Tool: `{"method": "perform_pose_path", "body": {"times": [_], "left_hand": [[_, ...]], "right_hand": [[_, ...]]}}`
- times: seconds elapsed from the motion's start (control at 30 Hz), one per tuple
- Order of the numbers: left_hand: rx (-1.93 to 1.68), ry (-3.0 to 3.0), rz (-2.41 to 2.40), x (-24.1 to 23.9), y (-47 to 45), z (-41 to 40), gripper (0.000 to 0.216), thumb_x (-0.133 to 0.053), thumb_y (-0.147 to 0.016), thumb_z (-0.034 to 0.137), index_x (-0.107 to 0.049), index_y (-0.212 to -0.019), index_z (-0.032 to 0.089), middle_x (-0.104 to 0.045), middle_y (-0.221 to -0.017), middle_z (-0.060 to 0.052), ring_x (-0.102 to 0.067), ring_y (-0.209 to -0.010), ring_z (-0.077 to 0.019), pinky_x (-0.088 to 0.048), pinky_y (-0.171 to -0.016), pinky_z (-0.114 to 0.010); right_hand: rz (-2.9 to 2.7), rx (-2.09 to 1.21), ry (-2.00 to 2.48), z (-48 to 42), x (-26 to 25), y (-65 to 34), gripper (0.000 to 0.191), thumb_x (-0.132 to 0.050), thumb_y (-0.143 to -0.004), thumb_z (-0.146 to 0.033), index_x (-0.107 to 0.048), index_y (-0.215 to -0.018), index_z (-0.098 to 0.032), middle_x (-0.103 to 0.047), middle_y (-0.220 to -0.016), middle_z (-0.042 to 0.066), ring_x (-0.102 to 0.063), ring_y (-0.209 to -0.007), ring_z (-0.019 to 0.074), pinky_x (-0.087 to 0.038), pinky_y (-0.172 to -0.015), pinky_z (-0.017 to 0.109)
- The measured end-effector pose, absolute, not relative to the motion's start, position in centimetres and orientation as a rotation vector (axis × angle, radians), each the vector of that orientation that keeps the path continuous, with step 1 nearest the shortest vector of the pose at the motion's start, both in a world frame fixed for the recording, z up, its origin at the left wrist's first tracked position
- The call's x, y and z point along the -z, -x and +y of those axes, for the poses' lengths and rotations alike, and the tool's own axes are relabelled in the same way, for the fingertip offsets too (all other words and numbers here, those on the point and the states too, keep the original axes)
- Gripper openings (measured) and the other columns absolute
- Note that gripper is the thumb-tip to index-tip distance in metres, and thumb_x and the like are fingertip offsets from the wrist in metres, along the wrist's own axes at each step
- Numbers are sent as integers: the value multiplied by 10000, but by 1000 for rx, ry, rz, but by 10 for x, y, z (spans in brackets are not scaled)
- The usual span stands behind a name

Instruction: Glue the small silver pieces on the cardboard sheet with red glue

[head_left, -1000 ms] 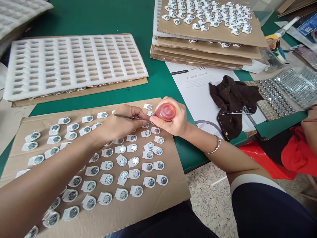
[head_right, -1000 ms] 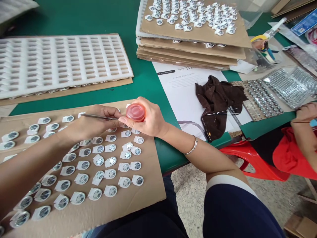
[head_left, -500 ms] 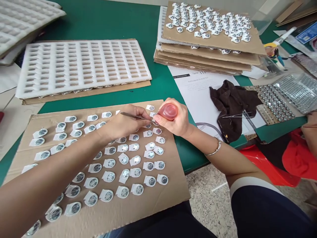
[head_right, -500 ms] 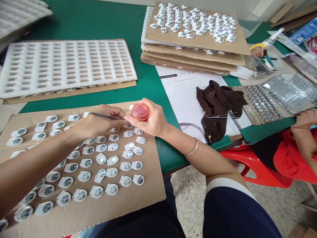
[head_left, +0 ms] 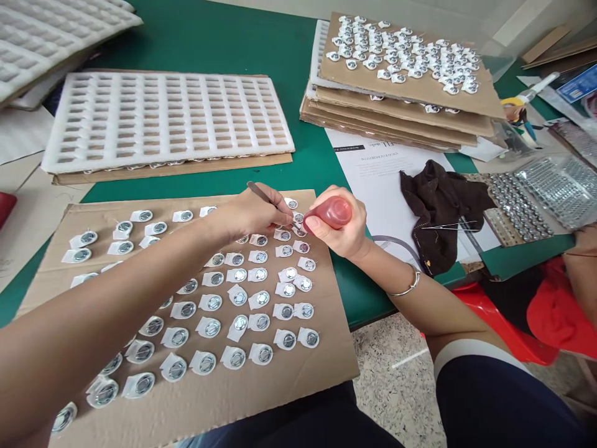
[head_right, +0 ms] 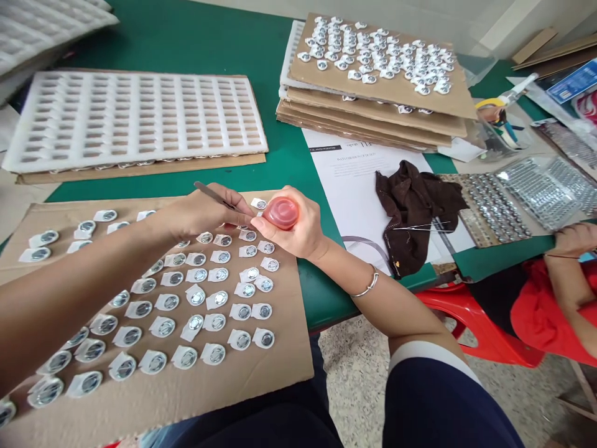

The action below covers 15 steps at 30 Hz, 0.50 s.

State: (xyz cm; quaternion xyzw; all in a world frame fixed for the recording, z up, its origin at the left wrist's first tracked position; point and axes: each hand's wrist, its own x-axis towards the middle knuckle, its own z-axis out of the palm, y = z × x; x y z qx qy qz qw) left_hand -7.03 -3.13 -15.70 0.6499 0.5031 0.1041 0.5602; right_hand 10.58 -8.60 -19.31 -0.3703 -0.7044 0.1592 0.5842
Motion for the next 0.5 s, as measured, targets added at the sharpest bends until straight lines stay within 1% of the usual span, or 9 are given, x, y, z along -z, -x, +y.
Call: {"method": "perform_pose_path", "body": {"times": [0.07,0.2,0.37,0.5], "left_hand": [[-224,-1522,1200,156,69,-29,151,-729,-600,236,-689,-730,170,-677,-766,-66,-613,-664,-166,-457,-475,-216],[-232,-1519,1164,157,69,-26,111,-719,-591,227,-685,-676,165,-659,-682,-72,-577,-569,-152,-425,-432,-223],[-220,-1517,1177,158,68,-24,101,-713,-579,223,-678,-654,165,-648,-652,-77,-564,-536,-156,-403,-420,-237],[-218,-1502,1171,153,66,-25,83,-707,-567,193,-676,-636,158,-637,-626,-73,-541,-517,-142,-372,-399,-217]], "right_hand": [[-1650,-376,853,-85,194,-106,233,-706,-687,-332,-530,-789,-219,-601,-701,5,-567,-628,151,-489,-571,343],[-1670,-385,862,-85,195,-106,236,-707,-689,-331,-532,-795,-212,-605,-718,9,-570,-632,147,-492,-580,340],[-1702,-353,860,-85,194,-106,268,-693,-701,-389,-522,-807,-212,-598,-730,11,-572,-634,143,-505,-586,337],[-1715,-354,879,-86,194,-105,299,-682,-707,-436,-511,-818,-218,-595,-728,7,-572,-644,147,-515,-593,343]]}}
